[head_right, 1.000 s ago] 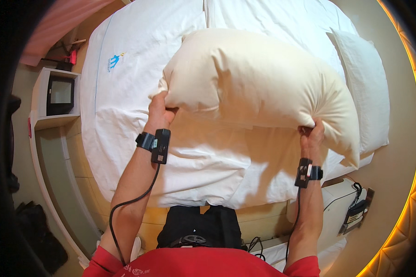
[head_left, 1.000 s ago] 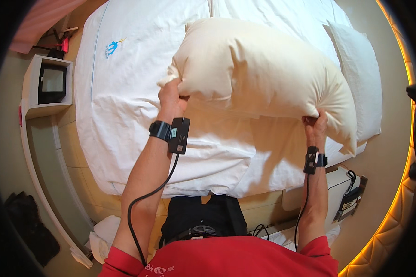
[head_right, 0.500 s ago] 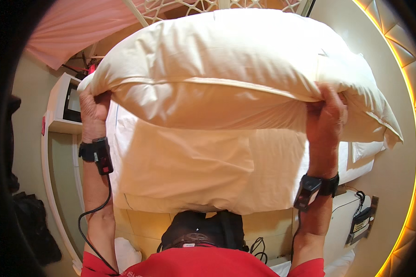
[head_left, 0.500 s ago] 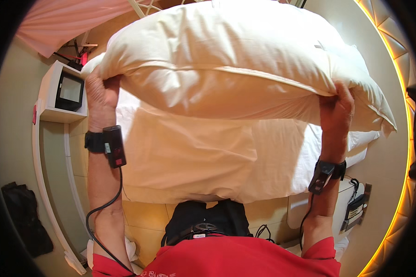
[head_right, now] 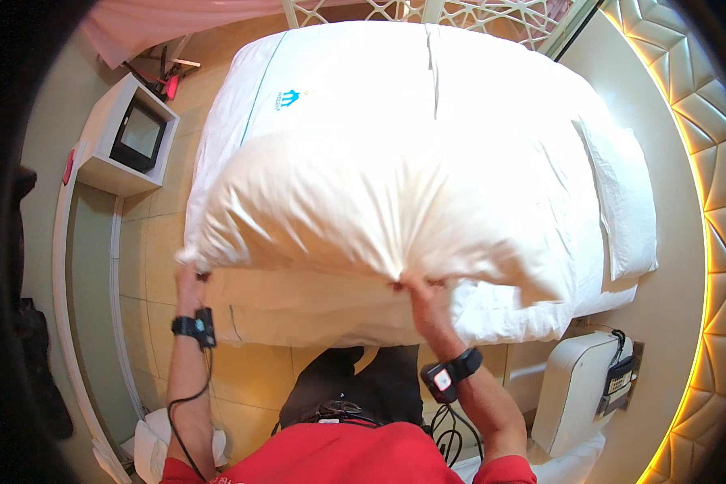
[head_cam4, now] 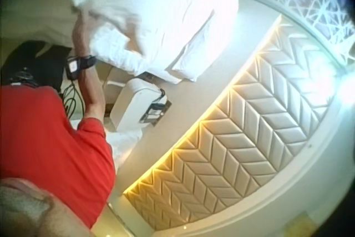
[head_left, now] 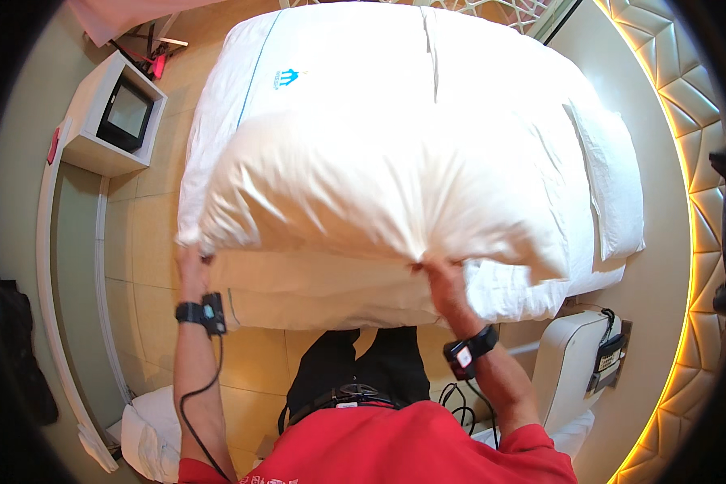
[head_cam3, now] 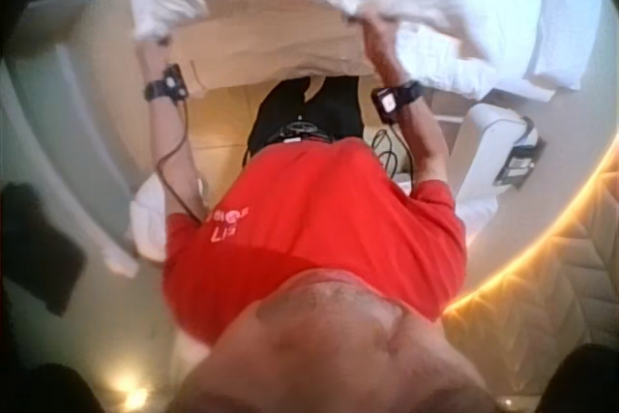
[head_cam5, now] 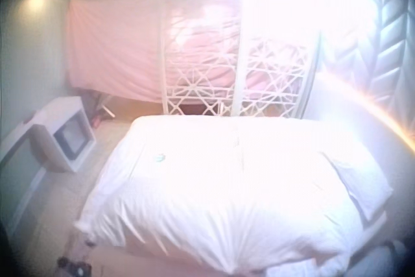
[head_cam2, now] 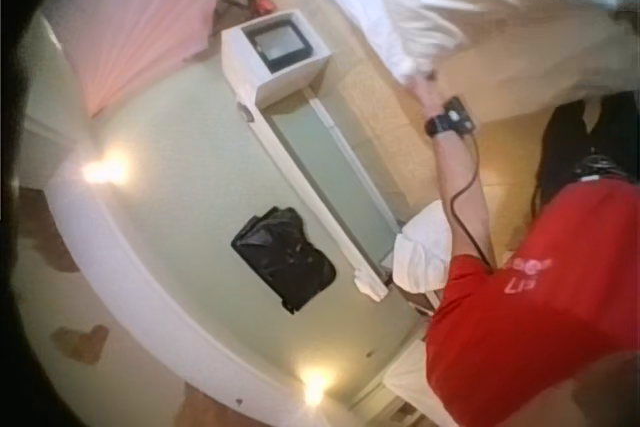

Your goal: The person inserts a pillow into a white pillowcase on a bed, aligning corners and smoothing the fabric. The pillow is fully encased and placed on the bed by the end of the clip.

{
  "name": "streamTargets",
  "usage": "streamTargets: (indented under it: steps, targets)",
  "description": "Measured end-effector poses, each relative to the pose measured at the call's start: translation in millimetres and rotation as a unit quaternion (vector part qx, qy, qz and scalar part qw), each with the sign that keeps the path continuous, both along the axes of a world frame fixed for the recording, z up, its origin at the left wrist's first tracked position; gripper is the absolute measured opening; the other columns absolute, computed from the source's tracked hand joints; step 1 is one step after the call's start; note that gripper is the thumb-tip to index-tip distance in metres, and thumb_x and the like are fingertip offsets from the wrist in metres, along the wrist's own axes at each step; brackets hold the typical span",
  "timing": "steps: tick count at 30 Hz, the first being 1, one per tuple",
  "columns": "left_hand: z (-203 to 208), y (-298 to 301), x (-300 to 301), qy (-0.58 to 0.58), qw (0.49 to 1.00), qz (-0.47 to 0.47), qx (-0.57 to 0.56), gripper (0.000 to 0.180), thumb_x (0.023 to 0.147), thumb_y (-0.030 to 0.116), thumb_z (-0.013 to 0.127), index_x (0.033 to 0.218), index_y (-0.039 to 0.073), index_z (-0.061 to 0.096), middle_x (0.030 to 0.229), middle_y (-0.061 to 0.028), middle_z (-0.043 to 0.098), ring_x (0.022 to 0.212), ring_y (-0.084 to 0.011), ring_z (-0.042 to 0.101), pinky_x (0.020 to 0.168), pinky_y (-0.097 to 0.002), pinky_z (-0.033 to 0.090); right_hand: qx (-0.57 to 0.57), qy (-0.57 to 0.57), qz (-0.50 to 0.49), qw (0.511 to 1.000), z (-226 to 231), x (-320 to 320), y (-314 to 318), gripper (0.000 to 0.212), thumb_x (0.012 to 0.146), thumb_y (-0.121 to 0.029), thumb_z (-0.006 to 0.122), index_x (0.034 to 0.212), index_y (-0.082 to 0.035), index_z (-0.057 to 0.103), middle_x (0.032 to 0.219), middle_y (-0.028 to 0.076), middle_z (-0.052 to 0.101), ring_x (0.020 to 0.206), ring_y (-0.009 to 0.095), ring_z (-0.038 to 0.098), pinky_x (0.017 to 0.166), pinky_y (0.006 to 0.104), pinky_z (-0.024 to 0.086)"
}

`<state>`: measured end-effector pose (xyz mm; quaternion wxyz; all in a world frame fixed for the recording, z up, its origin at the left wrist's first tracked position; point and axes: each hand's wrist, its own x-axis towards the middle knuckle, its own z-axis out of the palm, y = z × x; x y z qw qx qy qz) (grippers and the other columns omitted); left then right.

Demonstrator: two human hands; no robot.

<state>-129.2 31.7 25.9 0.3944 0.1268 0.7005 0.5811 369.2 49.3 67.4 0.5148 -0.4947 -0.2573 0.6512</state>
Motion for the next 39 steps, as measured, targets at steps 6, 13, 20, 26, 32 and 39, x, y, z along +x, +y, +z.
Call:
streamTargets:
  steps: [6,13,20,26,32,39]
  targets:
    - [-73.8,-75.5,47.3,0.241,0.954,-0.065,-0.166,0.047,0.078,0.001,0.063,0.123,-0.003,0.052,0.097,-0.0098,0.062,0.089,-0.0198,0.059,0.069,-0.0322,0.050,-0.280,-0.055,0.067,0.956,-69.5,11.4,-106.0,0.011,0.086,-0.016,0.060,0.081,-0.008,0.054,0.070,0.008,0.062,0.061,0.018,0.061,0.053,0.0308,0.047]
    - [-30.7,-32.7,202.2,0.396,0.888,-0.230,0.042,0.042,0.075,0.003,0.064,0.116,0.000,0.055,0.118,-0.0179,0.055,0.106,-0.0341,0.056,0.086,-0.0401,0.049,-0.200,-0.186,-0.170,0.947,-90.8,105.8,-102.7,0.007,0.086,-0.015,0.057,0.089,-0.010,0.053,0.073,0.004,0.059,0.058,0.016,0.060,0.050,0.0268,0.044]
    - [14.6,-8.3,304.2,0.461,0.771,-0.424,0.117,0.043,0.073,0.004,0.067,0.114,0.001,0.057,0.119,-0.0196,0.054,0.109,-0.0385,0.054,0.092,-0.0434,0.046,-0.258,-0.271,-0.277,0.885,-129.4,183.6,-83.5,0.037,0.084,-0.039,0.069,0.105,-0.013,0.054,0.093,0.004,0.060,0.079,0.015,0.058,0.059,0.0294,0.044]
    - [38.4,14.9,389.9,0.446,0.655,-0.580,0.188,0.055,0.070,0.007,0.073,0.122,0.003,0.054,0.125,-0.0219,0.051,0.118,-0.0404,0.049,0.098,-0.0458,0.042,-0.208,-0.055,-0.148,0.965,-113.4,185.7,-55.8,0.030,0.086,-0.036,0.070,0.095,-0.009,0.057,0.079,0.004,0.062,0.060,0.013,0.055,0.055,0.0264,0.046]
    - [46.8,46.8,478.9,0.505,0.473,-0.667,0.276,0.068,0.074,0.010,0.071,0.137,0.009,0.045,0.135,-0.0209,0.044,0.134,-0.0404,0.035,0.108,-0.0509,0.029,-0.070,-0.141,-0.133,0.979,-43.4,159.6,-44.9,0.022,0.085,-0.022,0.071,0.076,-0.009,0.056,0.064,-0.002,0.056,0.050,0.005,0.046,0.045,0.0209,0.035]
    - [56.7,72.3,487.8,0.484,0.476,-0.635,0.369,0.026,0.067,0.004,0.067,0.092,0.007,0.059,0.076,-0.0076,0.055,0.078,-0.0284,0.057,0.076,-0.0406,0.043,-0.016,-0.115,-0.156,0.981,13.8,113.6,-49.9,0.016,0.086,-0.014,0.070,0.080,-0.005,0.058,0.066,-0.001,0.058,0.053,0.003,0.046,0.047,0.0196,0.035]
